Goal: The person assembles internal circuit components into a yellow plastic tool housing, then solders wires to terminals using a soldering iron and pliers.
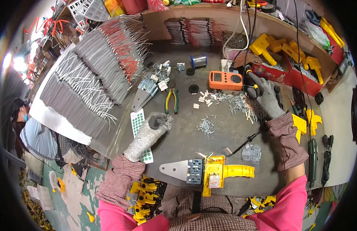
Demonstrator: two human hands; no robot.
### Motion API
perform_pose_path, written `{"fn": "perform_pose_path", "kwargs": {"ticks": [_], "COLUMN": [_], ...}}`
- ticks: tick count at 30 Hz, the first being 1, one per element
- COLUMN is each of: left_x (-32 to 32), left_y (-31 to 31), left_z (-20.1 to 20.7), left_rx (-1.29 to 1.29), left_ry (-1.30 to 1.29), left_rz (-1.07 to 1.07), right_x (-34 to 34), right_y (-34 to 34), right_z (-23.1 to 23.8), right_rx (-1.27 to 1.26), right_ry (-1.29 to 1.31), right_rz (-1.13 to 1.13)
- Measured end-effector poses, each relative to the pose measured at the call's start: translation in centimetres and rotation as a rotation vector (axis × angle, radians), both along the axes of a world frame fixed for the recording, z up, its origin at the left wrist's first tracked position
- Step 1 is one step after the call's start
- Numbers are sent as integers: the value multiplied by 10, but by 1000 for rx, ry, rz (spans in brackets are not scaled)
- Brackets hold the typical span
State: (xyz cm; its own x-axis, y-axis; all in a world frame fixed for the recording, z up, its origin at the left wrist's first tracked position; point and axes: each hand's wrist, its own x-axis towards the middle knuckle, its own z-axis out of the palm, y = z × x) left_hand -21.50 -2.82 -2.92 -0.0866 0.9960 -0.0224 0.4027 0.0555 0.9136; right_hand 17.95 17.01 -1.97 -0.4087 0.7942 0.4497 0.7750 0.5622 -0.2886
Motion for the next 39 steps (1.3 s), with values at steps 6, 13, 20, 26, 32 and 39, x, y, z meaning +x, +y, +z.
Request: {"fn": "perform_pose_path", "kwargs": {"ticks": [6, 13, 20, 26, 32, 39], "left_x": [22, 32, 49, 55, 67, 87], "left_y": [-1, 4, -7, -3, 35, 19], "left_z": [-20, -4, 2, -8, 54, 72], "left_rx": [-15, 103, -189, -51, 376, 711], "left_ry": [48, 51, -128, -170, -618, -318], "left_rz": [3, -73, 36, 34, -65, -269], "right_x": [-19, -1, 40, 43, 28, 17], "right_y": [2, -24, -119, -179, -194, -230], "right_z": [-4, 23, 41, 23, 0, -16], "right_rx": [-21, -61, 202, 137, -26, -6], "right_ry": [253, 863, 636, 879, 1251, 1390], "right_rz": [35, 233, 13, -173, -60, -120]}}
